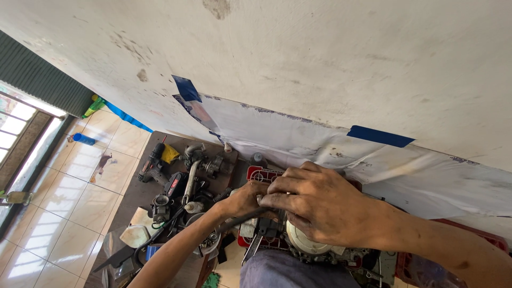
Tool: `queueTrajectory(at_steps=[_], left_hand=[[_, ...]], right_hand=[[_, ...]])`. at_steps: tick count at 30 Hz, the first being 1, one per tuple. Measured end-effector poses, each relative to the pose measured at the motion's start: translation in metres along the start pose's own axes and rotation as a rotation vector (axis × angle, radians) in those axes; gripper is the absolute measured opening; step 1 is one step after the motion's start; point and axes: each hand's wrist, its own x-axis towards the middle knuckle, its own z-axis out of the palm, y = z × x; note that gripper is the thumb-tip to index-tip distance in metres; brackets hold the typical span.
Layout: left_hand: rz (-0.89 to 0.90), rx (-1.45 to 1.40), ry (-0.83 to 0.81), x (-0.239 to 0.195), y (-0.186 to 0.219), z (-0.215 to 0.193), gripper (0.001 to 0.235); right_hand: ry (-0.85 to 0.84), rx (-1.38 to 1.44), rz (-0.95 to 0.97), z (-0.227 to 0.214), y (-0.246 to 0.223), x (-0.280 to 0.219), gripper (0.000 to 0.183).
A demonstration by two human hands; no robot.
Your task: The person works on a motorcycle engine placed on a workbench. They use a long metal rod to drive or press a component into the engine case, reposition the engine, pick a small part from a parts container, and use a screwdriver-like tool to work around the bearing and seal area of the engine housing.
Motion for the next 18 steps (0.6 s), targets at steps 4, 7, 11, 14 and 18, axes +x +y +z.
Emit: queueTrajectory(at_steps=[4, 7, 11, 14, 18], left_hand=[[0.069, 0.056, -0.024, -0.007, -0.027, 0.002, 0.025], [0.091, -0.065, -0.059, -0.009, -0.023, -0.001, 0.021], [0.039, -0.063, -0.069, -0.01, -0.019, -0.005, 0.017], [0.053, -0.038, -0.021, -0.01, -0.015, -0.008, 0.019], [0.335, 0.511, 0.079, -0.016, -0.044, -0.004, 0.036]], right_hand=[[0.033, -0.023, -0.012, -0.001, -0.002, 0.0, 0.041], [-0.025, -0.046, -0.001, -0.001, 0.0, 0.001, 0.041], [0.065, -0.047, -0.057, 0.012, 0.01, -0.005, 0.037], [0.083, 0.057, -0.025, 0.002, 0.002, 0.001, 0.03], [0.024, 0.167, 0.094, -0.002, -0.007, 0.008, 0.045]])
